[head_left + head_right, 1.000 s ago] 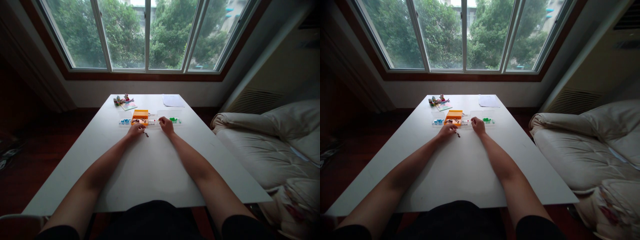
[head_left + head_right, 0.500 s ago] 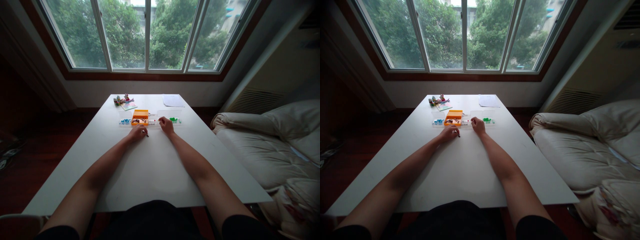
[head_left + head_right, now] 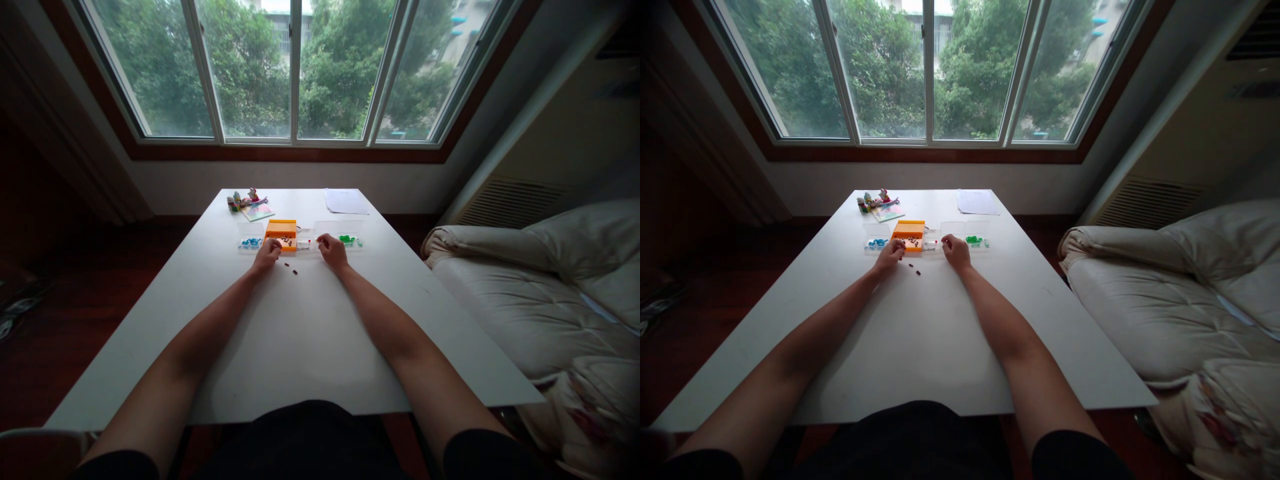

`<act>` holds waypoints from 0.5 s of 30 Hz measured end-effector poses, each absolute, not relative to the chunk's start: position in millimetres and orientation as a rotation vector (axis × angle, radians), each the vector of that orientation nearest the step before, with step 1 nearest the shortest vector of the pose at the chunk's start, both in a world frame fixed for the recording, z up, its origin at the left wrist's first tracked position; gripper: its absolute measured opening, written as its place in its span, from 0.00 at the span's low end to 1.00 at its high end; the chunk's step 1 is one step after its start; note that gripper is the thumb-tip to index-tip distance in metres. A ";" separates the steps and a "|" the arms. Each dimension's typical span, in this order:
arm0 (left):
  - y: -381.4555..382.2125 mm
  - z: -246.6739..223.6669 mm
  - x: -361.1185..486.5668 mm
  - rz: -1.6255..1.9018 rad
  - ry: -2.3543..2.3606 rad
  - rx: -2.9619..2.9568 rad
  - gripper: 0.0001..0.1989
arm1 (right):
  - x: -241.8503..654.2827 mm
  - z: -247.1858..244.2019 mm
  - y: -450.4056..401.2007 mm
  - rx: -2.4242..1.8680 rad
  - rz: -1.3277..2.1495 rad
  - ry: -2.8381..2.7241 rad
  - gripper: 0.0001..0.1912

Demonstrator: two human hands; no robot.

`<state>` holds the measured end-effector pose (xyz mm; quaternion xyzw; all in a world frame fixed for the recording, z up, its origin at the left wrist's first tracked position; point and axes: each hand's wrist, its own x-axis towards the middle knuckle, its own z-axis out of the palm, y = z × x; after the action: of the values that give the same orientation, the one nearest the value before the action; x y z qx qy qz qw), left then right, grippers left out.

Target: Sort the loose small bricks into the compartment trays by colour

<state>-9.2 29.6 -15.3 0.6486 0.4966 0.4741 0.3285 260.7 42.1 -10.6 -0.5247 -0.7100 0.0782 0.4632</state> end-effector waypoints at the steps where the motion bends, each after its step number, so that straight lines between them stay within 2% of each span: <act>1: 30.8 -16.7 -9.1 1.252 1.265 1.659 0.06 | 260.8 -11.1 42.5 -1.286 0.190 -1.746 0.13; 7: 30.3 -15.3 -8.1 1.299 1.195 1.480 0.08 | 261.5 -13.9 44.3 -1.297 0.189 -1.751 0.13; 15: 24.8 -7.3 -5.5 1.244 1.171 1.351 0.24 | 261.5 -13.8 44.0 -1.273 0.203 -1.755 0.13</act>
<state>-5.5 24.8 -7.3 0.5498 0.4765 0.5062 0.4632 261.5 44.0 -13.8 -0.5181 -0.7142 0.0825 0.4633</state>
